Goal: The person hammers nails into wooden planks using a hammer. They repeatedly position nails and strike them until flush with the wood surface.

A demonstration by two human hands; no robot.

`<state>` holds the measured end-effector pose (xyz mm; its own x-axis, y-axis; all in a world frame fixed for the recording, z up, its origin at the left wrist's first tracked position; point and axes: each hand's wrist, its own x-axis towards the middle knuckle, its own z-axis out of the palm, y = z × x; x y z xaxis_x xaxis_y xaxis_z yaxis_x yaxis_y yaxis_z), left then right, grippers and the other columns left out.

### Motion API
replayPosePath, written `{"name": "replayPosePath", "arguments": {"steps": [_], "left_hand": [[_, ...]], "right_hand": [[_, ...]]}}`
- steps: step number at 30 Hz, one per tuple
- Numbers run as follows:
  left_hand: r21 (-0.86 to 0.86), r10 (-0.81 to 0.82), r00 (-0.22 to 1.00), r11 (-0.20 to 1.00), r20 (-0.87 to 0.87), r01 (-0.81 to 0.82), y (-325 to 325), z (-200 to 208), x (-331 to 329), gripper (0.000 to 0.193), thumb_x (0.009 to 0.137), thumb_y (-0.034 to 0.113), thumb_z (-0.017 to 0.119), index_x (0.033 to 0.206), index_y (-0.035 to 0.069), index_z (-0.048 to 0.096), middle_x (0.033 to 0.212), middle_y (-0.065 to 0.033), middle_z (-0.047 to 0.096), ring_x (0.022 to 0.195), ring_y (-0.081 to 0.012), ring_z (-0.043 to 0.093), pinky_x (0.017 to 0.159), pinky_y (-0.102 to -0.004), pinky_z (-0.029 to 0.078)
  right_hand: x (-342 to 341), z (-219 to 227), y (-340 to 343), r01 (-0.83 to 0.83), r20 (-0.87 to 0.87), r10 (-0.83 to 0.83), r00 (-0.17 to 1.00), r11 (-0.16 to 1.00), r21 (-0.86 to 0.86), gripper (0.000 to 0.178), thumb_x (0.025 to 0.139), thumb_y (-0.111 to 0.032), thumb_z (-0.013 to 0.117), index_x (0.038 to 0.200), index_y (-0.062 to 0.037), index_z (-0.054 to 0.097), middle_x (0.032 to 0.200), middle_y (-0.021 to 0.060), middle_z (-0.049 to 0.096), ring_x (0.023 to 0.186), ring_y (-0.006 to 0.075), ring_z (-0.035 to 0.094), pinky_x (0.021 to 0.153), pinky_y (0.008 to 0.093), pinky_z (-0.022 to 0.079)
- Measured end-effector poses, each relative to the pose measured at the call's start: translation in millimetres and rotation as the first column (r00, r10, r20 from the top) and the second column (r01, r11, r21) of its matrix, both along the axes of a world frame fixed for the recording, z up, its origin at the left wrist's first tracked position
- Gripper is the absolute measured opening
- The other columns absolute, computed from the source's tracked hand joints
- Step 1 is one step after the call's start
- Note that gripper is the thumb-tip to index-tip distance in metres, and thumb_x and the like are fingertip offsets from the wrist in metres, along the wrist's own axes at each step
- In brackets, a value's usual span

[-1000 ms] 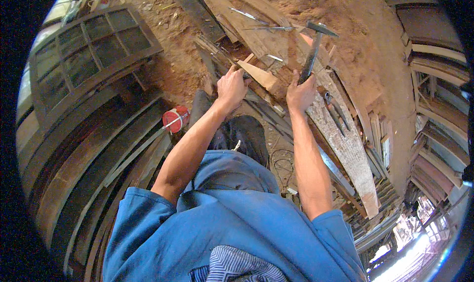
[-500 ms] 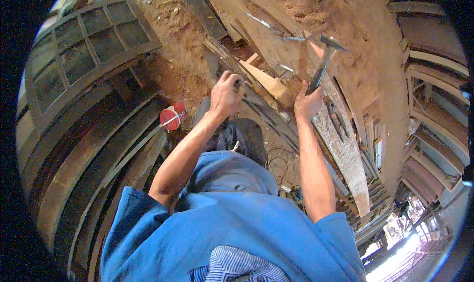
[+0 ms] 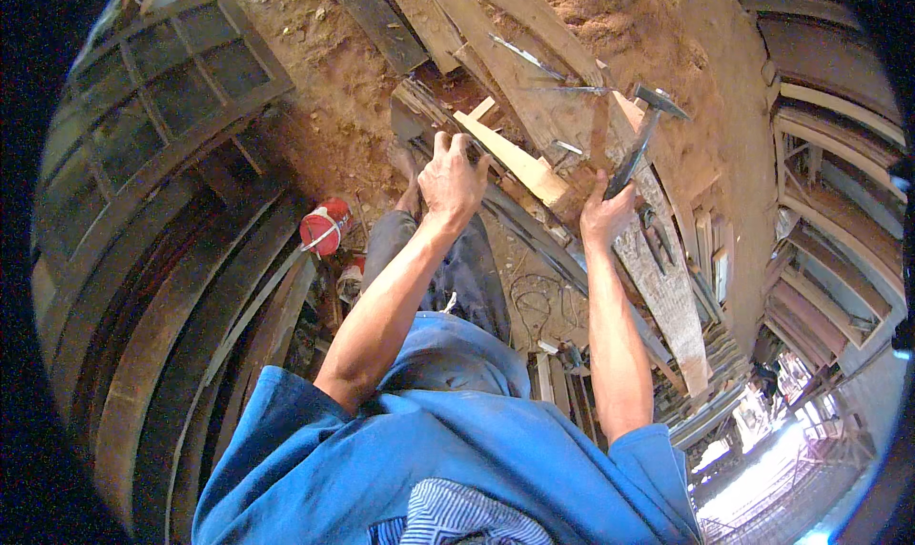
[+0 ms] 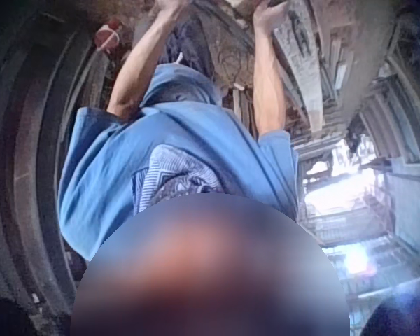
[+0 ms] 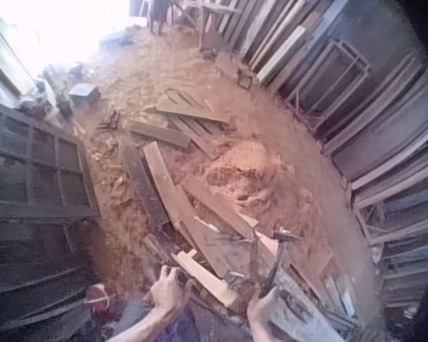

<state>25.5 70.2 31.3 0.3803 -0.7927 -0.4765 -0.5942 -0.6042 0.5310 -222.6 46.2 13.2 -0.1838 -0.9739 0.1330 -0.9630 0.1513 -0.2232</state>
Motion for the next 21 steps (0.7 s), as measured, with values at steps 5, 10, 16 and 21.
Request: {"name": "replayPosePath", "arguments": {"steps": [5, 10, 16, 21], "left_hand": [[-0.223, -0.145, 0.972, 0.969, -0.184, 0.102, 8, -9, 10, 0.032, 0.087, 0.025, 0.062, 0.107, 0.0, 0.06, 0.108, -0.0179, 0.055, 0.098, -0.0384, 0.059, 0.083, -0.0442, 0.049], [-0.34, 0.101, 0.907, 0.906, -0.41, -0.254, 1, -15, 16, 0.024, 0.093, 0.012, 0.05, 0.11, -0.002, 0.061, 0.099, -0.0164, 0.057, 0.097, -0.0285, 0.057, 0.088, -0.0356, 0.045], [-0.199, 0.332, 0.686, 0.796, -0.647, -0.572, -1, -26, -10, 0.026, 0.092, 0.017, 0.06, 0.107, -0.002, 0.066, 0.095, -0.0153, 0.068, 0.09, -0.0249, 0.065, 0.082, -0.0333, 0.049], [-0.363, 0.404, 0.85, 0.778, -0.337, -0.513, 10, -39, -24, 0.026, 0.09, 0.021, 0.063, 0.106, 0.001, 0.069, 0.09, -0.0148, 0.072, 0.078, -0.0223, 0.068, 0.073, -0.0341, 0.051]], "right_hand": [[1, 4, -2, 0.067, 0.064, -0.078, 0.995, 0.985, 0.16, 0.061, 0.091, -0.048, 0.057, 0.11, 0.0094, 0.052, 0.097, 0.0287, 0.06, 0.09, 0.045, 0.058, 0.078, 0.0492, 0.045], [6, 6, -2, 0.02, -0.008, -0.02, 1.0, 0.999, 0.041, 0.055, 0.092, -0.047, 0.055, 0.098, 0.0077, 0.052, 0.086, 0.0265, 0.058, 0.081, 0.046, 0.056, 0.072, 0.0518, 0.043], [3, 7, -3, -0.02, 0.057, 0.018, 0.998, 0.999, 0.036, 0.055, 0.092, -0.047, 0.056, 0.101, 0.0073, 0.052, 0.087, 0.0262, 0.059, 0.083, 0.0449, 0.058, 0.071, 0.0498, 0.045], [3, 8, -4, -0.048, 0.1, 0.047, 0.994, 0.999, 0.003, 0.057, 0.091, -0.049, 0.058, 0.102, 0.0063, 0.053, 0.086, 0.0241, 0.061, 0.079, 0.0432, 0.059, 0.069, 0.0484, 0.046]]}}
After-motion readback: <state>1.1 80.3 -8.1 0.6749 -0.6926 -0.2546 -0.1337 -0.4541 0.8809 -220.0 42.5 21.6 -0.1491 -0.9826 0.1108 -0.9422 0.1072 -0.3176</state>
